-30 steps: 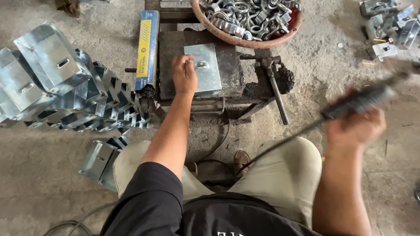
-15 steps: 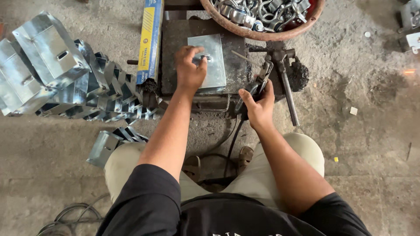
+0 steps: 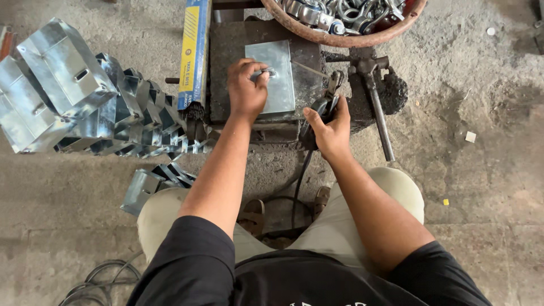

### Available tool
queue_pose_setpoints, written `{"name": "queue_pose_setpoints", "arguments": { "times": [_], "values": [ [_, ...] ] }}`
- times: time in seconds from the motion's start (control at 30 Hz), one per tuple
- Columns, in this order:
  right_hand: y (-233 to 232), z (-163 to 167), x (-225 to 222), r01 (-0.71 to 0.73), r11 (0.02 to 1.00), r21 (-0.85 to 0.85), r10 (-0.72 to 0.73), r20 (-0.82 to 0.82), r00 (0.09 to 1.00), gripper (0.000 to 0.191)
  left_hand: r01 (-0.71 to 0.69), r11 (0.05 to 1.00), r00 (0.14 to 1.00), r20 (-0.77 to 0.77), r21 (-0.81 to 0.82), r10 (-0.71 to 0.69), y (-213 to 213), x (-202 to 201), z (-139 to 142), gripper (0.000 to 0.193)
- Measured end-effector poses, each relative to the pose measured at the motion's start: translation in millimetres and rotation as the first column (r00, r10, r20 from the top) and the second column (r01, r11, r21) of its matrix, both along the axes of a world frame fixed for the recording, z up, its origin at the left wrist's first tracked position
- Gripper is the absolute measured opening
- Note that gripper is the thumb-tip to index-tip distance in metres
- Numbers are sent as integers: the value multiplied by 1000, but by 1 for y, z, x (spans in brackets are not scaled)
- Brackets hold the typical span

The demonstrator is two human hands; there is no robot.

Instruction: The person repeatedly picks up small metal boxes and metal rings, places the rings on the boxes, and welds them together using a handheld welding torch. After each weld, the person sets the finished unit aside and repeats the process with new parts.

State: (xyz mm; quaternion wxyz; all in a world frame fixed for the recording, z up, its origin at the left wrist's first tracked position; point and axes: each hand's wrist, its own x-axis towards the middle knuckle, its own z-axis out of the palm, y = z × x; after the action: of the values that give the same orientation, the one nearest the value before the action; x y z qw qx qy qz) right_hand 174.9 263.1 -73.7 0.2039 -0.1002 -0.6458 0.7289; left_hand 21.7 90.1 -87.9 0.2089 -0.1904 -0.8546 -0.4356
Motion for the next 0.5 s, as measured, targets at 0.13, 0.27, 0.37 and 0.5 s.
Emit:
{"name": "queue_pose_setpoints", "arguments": {
  "times": [0.13, 0.27, 0.37, 0.5],
  "values": [
    [-1, 1, 4, -22, 997, 72, 19, 41, 999, 49, 16, 982, 993, 113, 190, -38, 0, 0, -2, 15],
    [-2, -1, 6, -34, 991, 132, 34, 7, 999, 59, 4, 965, 977, 205, 261, -59, 5, -1, -2, 10],
    [-2, -2, 5, -46, 993, 112, 48, -16, 999, 65, -24, 995, 999, 41, 93, 21, 6, -1, -4, 7],
    [-3, -2, 6, -51, 996, 78, 48, 41, 998, 73, -10, 986, 998, 59, 167, 0, 4, 2, -6, 5]
  ]
}}
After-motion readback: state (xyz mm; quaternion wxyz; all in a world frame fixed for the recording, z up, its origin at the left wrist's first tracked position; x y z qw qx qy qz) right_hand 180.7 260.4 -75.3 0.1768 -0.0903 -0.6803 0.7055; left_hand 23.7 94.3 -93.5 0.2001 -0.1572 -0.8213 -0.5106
